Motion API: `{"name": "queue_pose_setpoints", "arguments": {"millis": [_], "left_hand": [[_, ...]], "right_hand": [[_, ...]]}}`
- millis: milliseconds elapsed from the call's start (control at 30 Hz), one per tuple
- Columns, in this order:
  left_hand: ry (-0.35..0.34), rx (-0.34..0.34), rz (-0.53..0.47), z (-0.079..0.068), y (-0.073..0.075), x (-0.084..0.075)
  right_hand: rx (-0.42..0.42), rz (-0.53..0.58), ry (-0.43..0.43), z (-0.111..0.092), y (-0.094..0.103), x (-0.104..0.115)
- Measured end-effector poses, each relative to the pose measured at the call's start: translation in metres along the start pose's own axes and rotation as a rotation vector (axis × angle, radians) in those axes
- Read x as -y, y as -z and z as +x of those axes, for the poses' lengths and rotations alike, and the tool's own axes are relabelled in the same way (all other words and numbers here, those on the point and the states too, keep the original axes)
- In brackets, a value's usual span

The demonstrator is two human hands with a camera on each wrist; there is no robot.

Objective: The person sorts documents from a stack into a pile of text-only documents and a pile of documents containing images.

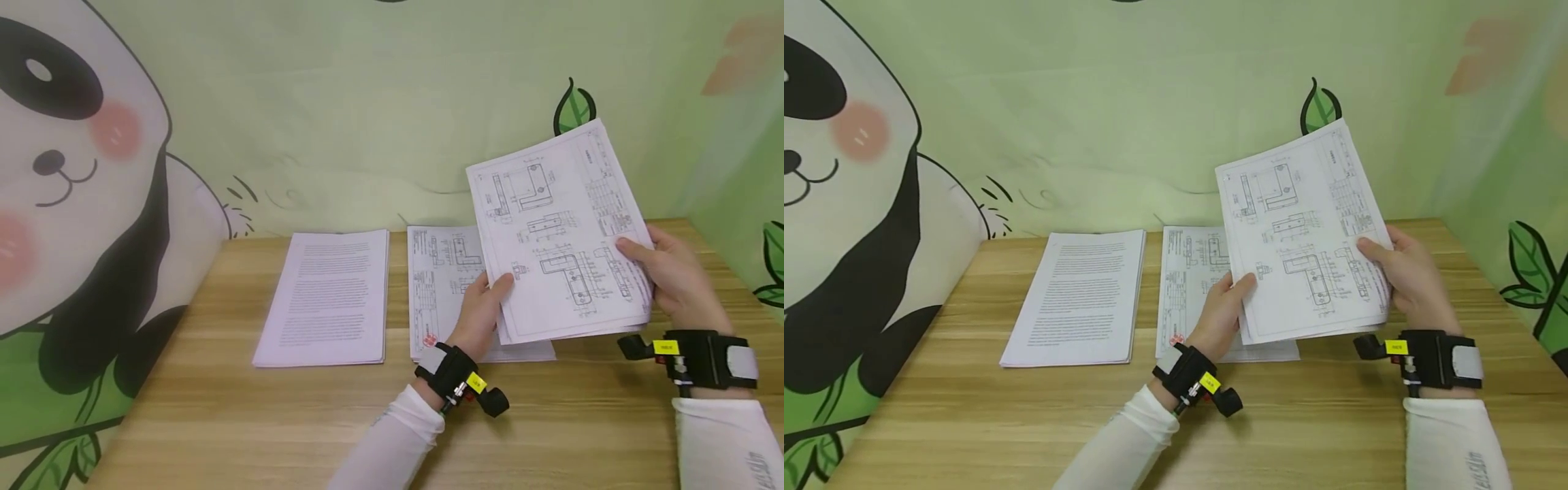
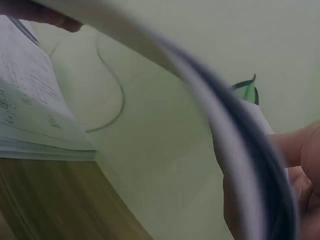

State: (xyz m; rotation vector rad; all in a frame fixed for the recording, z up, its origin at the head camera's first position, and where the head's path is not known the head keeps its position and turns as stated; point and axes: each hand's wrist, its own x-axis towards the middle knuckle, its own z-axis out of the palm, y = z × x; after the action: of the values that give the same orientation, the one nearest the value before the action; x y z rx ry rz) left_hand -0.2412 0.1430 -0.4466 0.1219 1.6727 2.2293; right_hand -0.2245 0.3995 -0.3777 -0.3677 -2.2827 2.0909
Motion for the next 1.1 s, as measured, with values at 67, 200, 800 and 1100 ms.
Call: {"name": "queue_pose_setpoints", "arguments": {"millis": [67, 200, 800, 1100], "left_hand": [[0.007, -0.028, -0.033, 0.001, 0.006, -0.001], [0.025, -0.062, -0.051, 0.000, 0.021, -0.002], [-0.008, -0.167, 0.305, -0.009, 0.100, -0.011], [-0.036, -0.225, 0.553, -0.004, 0.127, -0.009]], "right_hand": [[-0.003, -0.014, -0.006, 0.002, -0.012, -0.002], [0.001, -0.094, -0.014, 0.005, -0.038, -0.007], [0.123, -0.415, 0.053, 0.004, -0.107, -0.033], [0.140, -0.529, 0.034, 0.011, -0.115, -0.048]]}}
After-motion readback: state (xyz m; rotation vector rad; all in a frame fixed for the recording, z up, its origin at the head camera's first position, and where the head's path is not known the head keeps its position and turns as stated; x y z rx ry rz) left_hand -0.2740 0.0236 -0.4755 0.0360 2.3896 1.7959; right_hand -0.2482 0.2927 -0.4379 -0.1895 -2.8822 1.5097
